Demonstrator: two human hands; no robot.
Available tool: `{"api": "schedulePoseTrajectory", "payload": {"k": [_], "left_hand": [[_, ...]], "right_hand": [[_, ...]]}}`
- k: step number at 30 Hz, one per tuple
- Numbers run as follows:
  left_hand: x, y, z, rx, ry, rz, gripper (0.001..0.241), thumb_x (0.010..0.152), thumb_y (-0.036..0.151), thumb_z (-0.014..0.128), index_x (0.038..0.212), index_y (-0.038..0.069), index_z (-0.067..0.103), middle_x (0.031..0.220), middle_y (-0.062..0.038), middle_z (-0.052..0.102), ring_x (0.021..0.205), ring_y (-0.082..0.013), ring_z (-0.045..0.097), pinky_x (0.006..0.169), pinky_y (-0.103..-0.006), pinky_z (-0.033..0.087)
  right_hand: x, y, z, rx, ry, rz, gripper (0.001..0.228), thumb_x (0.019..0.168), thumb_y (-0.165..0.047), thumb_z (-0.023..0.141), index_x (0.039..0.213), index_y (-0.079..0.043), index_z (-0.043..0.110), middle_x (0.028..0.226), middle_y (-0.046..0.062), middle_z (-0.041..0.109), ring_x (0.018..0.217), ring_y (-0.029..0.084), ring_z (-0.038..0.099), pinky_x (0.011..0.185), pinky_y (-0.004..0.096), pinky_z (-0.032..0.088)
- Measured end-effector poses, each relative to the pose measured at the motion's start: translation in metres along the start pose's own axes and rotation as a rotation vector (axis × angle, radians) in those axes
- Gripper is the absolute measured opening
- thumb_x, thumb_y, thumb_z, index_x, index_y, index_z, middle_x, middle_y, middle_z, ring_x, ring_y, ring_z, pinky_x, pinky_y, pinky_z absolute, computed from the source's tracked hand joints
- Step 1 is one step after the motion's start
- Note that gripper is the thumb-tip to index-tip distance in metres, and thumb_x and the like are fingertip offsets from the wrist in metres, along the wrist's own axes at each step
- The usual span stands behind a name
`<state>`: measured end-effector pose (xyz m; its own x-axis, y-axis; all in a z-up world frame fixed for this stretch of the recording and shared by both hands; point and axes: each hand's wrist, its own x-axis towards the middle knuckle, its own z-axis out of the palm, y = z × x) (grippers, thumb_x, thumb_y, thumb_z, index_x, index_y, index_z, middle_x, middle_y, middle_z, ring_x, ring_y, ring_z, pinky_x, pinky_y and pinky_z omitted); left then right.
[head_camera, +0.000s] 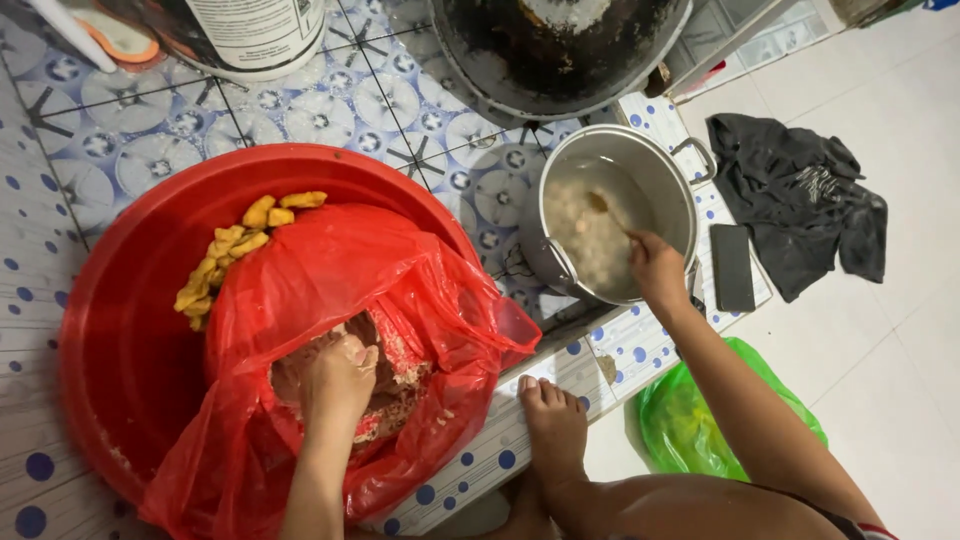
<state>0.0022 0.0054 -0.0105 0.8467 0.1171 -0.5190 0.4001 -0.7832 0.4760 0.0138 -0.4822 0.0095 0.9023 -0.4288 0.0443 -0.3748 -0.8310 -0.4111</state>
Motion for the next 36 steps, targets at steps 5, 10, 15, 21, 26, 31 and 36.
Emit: {"api": "schedulePoseTrajectory", "payload": {"k": [5, 10, 15, 21, 26, 31, 36], "left_hand": [[0.007, -0.004, -0.004, -0.051, 0.055, 0.055, 0.025, 0.088, 0.037, 0.070, 0.088, 0.012, 0.076, 0.088, -0.020, 0.076, 0.101, -0.0439, 0.072, 0.085, -0.0543, 0.057], [-0.005, 0.000, -0.028, -0.109, 0.062, 0.112, 0.036, 0.089, 0.037, 0.071, 0.095, 0.002, 0.072, 0.095, -0.032, 0.073, 0.106, -0.0513, 0.068, 0.090, -0.0599, 0.053], [-0.003, -0.026, -0.005, 0.050, -0.059, 0.169, 0.024, 0.084, 0.027, 0.071, 0.093, 0.005, 0.072, 0.090, -0.028, 0.075, 0.103, -0.0482, 0.071, 0.089, -0.0591, 0.056], [0.046, -0.077, 0.070, 0.357, -0.218, 0.193, 0.021, 0.086, 0.013, 0.064, 0.102, 0.003, 0.071, 0.097, -0.025, 0.076, 0.103, -0.0442, 0.073, 0.086, -0.0550, 0.060], [0.079, -0.097, 0.108, 0.564, -0.139, 0.263, 0.024, 0.090, 0.019, 0.064, 0.103, 0.003, 0.075, 0.096, -0.021, 0.076, 0.101, -0.0402, 0.075, 0.083, -0.0539, 0.061], [0.080, -0.084, 0.093, 0.591, -0.324, 0.148, 0.040, 0.088, 0.029, 0.062, 0.114, 0.001, 0.075, 0.114, -0.021, 0.075, 0.121, -0.0389, 0.067, 0.098, -0.0544, 0.055], [0.065, -0.022, 0.053, 0.604, -0.485, 0.038, 0.057, 0.084, 0.034, 0.058, 0.128, 0.001, 0.070, 0.135, -0.020, 0.068, 0.136, -0.0362, 0.058, 0.106, -0.0533, 0.050]], "right_hand": [[0.009, 0.009, -0.011, 0.219, 0.067, 0.043, 0.023, 0.107, -0.008, 0.059, 0.124, -0.005, 0.074, 0.081, 0.017, 0.071, 0.078, 0.030, 0.069, 0.070, 0.043, 0.055], [0.017, 0.034, -0.004, 0.543, 0.132, 0.204, 0.021, 0.107, -0.011, 0.060, 0.122, -0.002, 0.072, 0.078, 0.011, 0.066, 0.070, 0.016, 0.059, 0.059, 0.030, 0.051], [0.017, 0.027, -0.013, 0.790, 0.093, 0.204, 0.024, 0.109, -0.009, 0.057, 0.127, 0.003, 0.067, 0.078, 0.011, 0.065, 0.055, 0.007, 0.053, 0.051, 0.026, 0.057], [0.015, 0.003, -0.019, 0.920, 0.014, 0.210, 0.024, 0.110, -0.010, 0.055, 0.129, 0.003, 0.064, 0.076, 0.007, 0.060, 0.051, 0.004, 0.047, 0.049, 0.022, 0.055], [0.015, 0.004, -0.020, 0.943, -0.016, 0.232, 0.026, 0.110, -0.011, 0.054, 0.130, 0.003, 0.063, 0.078, 0.008, 0.061, 0.052, 0.004, 0.046, 0.051, 0.025, 0.057], [0.009, 0.012, -0.027, 0.970, -0.036, 0.271, 0.026, 0.110, -0.012, 0.056, 0.130, 0.004, 0.062, 0.077, 0.008, 0.060, 0.052, 0.005, 0.046, 0.052, 0.025, 0.058], [0.009, 0.004, -0.040, 1.060, -0.009, 0.298, 0.027, 0.108, -0.011, 0.056, 0.131, 0.002, 0.061, 0.075, 0.005, 0.058, 0.049, 0.003, 0.043, 0.050, 0.023, 0.055]]}}
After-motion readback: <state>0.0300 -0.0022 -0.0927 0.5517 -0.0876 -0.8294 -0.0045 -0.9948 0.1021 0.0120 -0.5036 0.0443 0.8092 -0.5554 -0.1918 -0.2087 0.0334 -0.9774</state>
